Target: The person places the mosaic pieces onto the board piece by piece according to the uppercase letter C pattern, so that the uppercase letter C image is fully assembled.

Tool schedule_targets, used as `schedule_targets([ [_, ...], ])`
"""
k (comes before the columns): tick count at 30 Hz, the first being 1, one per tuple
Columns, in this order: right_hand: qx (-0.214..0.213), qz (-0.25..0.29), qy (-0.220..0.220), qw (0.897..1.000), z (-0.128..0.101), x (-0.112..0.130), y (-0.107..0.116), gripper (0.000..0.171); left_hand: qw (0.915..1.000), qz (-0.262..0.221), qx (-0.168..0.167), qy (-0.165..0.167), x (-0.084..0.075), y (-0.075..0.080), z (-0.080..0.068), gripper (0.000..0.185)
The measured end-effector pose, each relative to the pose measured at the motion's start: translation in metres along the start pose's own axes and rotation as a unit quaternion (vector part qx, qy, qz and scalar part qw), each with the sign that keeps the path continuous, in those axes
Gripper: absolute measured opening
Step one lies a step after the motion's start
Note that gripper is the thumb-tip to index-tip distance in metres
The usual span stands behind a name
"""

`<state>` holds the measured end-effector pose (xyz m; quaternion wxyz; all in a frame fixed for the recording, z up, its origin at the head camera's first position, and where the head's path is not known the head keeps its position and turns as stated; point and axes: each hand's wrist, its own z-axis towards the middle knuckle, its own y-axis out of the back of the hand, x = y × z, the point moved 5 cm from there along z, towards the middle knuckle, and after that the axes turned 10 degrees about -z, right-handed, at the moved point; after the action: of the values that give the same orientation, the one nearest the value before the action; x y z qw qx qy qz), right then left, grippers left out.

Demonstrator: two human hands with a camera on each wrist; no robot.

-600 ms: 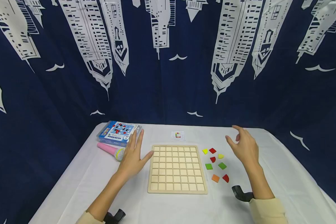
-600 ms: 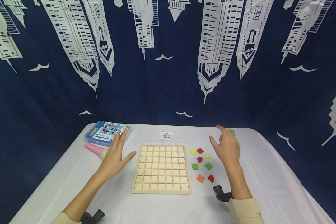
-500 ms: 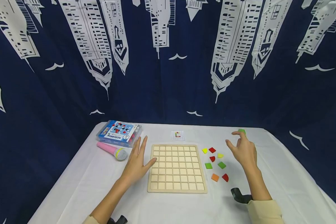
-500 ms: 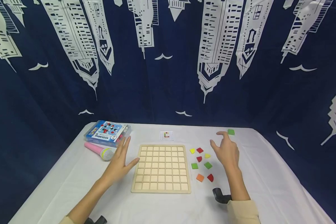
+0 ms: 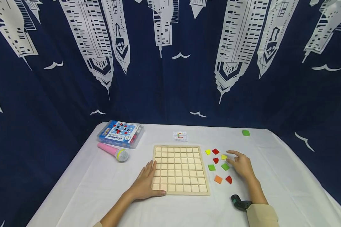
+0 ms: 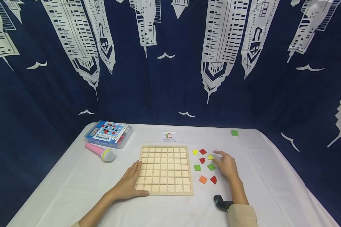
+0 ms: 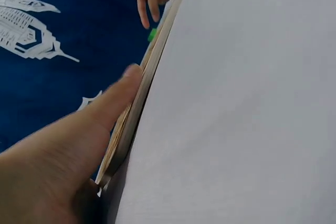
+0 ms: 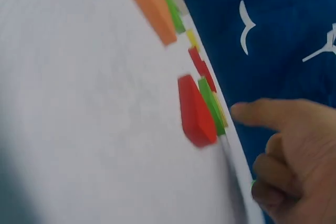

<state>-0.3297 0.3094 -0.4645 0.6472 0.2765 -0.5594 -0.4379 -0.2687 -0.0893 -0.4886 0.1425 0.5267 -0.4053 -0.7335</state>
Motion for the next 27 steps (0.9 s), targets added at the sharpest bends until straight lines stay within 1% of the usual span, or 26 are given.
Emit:
schedule_targets([
  [2,0.007,-0.007,-0.007,1.000,0.001,-0.003,-0.006,0.039,0.9997,0.022,-0.001,-0.003,0.001,-0.003,-0.002,0.126],
  [4,0.007,-0.018,-0.001,1.000,0.002,-0.005,-0.010,0.039,0.9995,0.032,-0.007,-0.004,0.002,-0.004,-0.002,0.126],
  [7,0.008,-0.029,0.013,0.999,0.006,-0.004,-0.013,0.037,0.9993,0.032,-0.016,-0.005,0.004,-0.004,-0.002,0.126],
  [11,0.035,-0.036,0.023,0.998,0.009,0.001,-0.014,0.034,0.9993,0.030,-0.021,-0.007,0.005,-0.005,-0.001,0.125],
  [14,0.056,-0.041,0.016,0.997,0.010,0.002,-0.015,0.032,0.9994,0.027,-0.020,-0.006,0.006,-0.005,-0.001,0.123],
  [19,0.071,-0.041,-0.005,0.997,0.010,-0.001,-0.014,0.035,0.9995,0.030,-0.013,-0.001,0.006,-0.007,-0.001,0.122],
  [22,0.073,-0.039,-0.009,0.997,0.009,-0.004,-0.012,0.037,0.9995,0.030,-0.012,0.002,0.006,-0.007,-0.002,0.121],
  [27,0.056,-0.036,0.007,0.998,0.007,-0.008,-0.007,0.033,0.9996,0.026,-0.012,0.004,0.006,-0.005,-0.002,0.119],
])
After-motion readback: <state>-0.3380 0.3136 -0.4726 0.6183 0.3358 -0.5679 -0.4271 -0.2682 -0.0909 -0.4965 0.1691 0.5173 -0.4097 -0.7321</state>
